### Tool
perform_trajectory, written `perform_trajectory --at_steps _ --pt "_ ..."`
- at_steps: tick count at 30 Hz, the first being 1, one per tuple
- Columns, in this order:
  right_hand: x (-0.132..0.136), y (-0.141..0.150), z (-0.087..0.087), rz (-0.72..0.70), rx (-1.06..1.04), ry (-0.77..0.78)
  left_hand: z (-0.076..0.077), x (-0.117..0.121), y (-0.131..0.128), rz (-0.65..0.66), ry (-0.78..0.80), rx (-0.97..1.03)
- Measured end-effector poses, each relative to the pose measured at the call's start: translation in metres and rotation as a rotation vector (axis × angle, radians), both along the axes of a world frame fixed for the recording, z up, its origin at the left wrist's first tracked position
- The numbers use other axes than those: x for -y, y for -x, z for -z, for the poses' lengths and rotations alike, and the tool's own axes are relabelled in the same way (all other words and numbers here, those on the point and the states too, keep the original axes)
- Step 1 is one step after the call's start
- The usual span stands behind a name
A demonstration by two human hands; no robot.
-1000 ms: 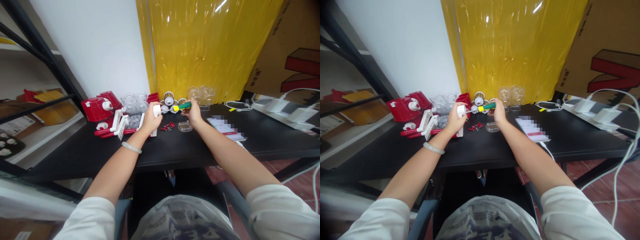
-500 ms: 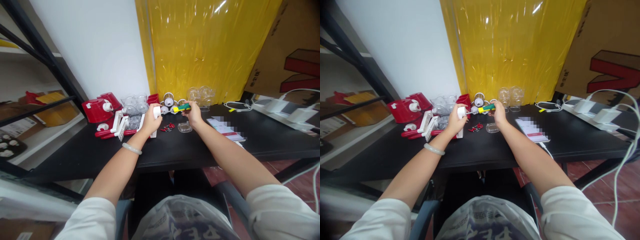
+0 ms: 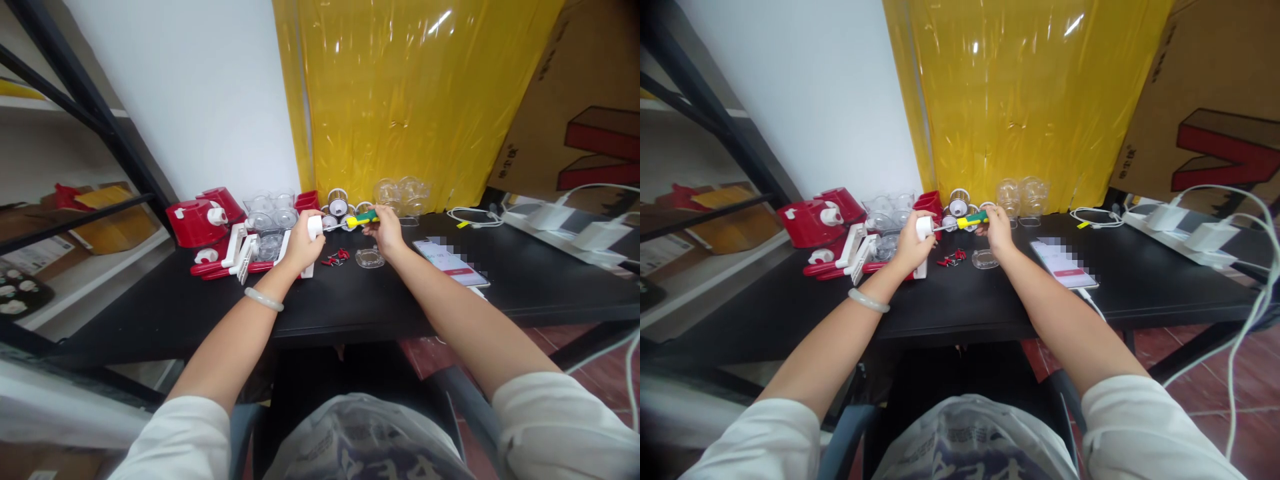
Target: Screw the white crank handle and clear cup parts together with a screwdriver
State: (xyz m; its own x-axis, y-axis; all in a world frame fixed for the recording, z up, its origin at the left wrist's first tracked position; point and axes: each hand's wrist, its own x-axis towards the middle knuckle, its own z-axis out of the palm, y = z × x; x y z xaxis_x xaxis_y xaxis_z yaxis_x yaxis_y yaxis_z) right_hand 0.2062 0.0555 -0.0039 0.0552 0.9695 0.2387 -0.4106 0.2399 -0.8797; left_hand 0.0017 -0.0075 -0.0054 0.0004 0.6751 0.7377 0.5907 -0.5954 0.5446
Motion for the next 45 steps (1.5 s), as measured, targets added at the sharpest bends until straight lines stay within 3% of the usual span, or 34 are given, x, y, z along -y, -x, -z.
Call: perform_trajectory --at_steps 5,12,19,33,40,45 --pt "-0.0002 0.0002 -0.0001 -0.027 0.029 0.032 0.0002 -0.0017 0.0009 0.018 -0.018 -0.022" --pt "-0.0043 0.0012 0.0045 0.080 0.131 -0.033 -0.0031 0.0017 -0.0014 0.032 -0.019 0.010" --pt "-0.0078 -0.0006 0.0034 -0.017 0.048 0.013 -0.0007 -0.0028 0.0025 0.019 -0.011 0.014" --pt "-0.0047 0.0017 0.0030 0.020 0.090 -0.071 -0.0019 -0.0015 0.0042 -0.018 -0.002 0.007" --pt "-0.0031 0.0009 0.0014 -0.038 0.022 0.034 -0.0036 0.0014 0.0013 -0.022 0.012 0.000" --pt "-0.0060 -0.0002 0.0009 -0.024 0.018 0.011 -0.0029 0.0013 0.0006 -0.014 0.021 -0.002"
